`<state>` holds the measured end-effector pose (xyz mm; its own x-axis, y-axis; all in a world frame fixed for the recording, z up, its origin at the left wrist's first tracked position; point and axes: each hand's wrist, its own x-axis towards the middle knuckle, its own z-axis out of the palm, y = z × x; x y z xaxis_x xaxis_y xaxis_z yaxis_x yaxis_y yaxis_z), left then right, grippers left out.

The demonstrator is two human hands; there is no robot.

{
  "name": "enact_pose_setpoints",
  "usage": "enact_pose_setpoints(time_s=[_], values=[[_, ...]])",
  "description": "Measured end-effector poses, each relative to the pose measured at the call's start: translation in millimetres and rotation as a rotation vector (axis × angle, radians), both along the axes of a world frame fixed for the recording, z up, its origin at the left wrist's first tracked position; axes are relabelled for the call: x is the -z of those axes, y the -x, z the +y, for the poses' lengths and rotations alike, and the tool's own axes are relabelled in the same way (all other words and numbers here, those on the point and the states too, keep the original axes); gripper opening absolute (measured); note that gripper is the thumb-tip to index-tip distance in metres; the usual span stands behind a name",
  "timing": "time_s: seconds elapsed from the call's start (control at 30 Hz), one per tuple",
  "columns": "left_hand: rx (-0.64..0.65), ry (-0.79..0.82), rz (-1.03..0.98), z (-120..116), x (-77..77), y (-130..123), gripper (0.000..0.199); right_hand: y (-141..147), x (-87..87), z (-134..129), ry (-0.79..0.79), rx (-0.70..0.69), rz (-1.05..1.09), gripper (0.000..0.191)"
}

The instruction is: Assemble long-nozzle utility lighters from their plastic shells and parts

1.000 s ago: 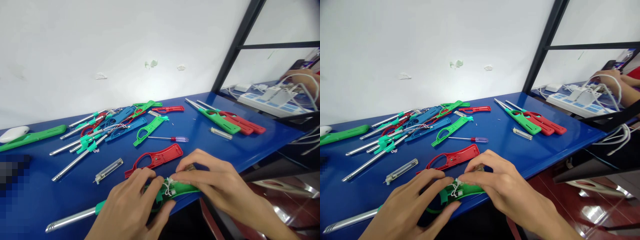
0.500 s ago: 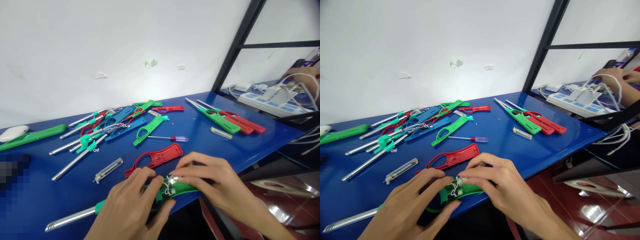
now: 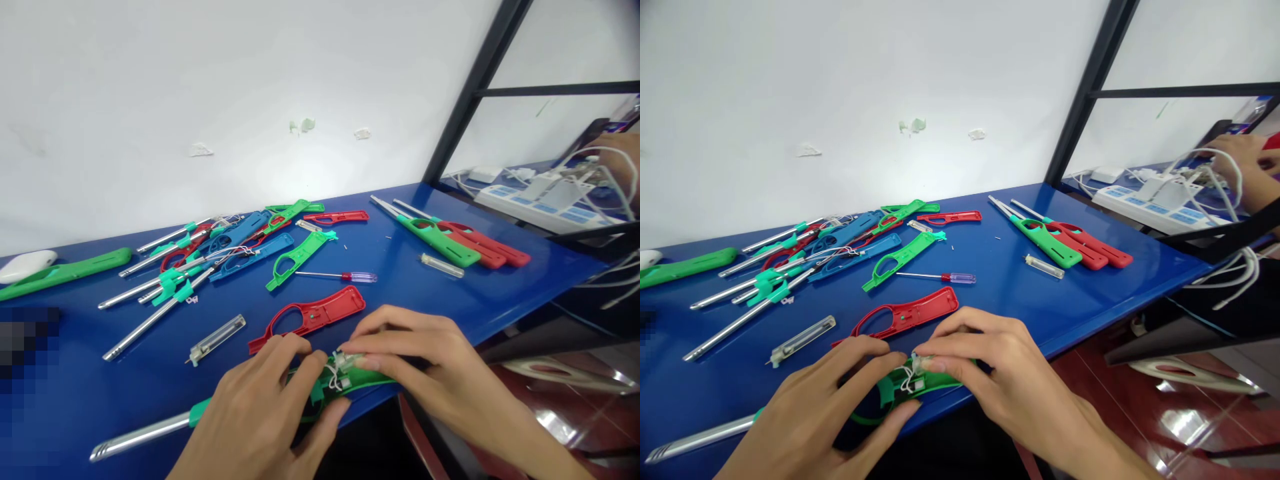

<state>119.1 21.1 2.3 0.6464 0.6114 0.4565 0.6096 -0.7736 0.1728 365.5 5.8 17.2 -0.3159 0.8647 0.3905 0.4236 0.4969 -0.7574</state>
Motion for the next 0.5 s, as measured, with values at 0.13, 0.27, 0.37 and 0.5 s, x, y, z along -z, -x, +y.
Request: enact_pose_setpoints(time_s=[0.13, 0.27, 0.37, 0.5], values=[[0.008, -0.010, -0.001, 0.6, -0.1, -0.4, 0.016, 1.1, -1.6, -0.2, 0.019, 0.005, 0.021, 0.016], [0.008, 0.010, -0.004, -0.7, -1.9, -0.8, 0.017, 1.8, -1.4, 0.2, 0.046, 0.015, 0.041, 0.014], [0.015, 0.003, -0.019, -0.7, -2.8, -1.1, 0.015, 2.7, -0.1, 0.1, 0.049, 0.031, 0.056, 0.012], [0.021, -0.016, -0.034, 0.9, -2.8, -1.6, 0.013, 4.1, 1.3, -0.3, 0.047, 0.053, 0.095, 0.010]])
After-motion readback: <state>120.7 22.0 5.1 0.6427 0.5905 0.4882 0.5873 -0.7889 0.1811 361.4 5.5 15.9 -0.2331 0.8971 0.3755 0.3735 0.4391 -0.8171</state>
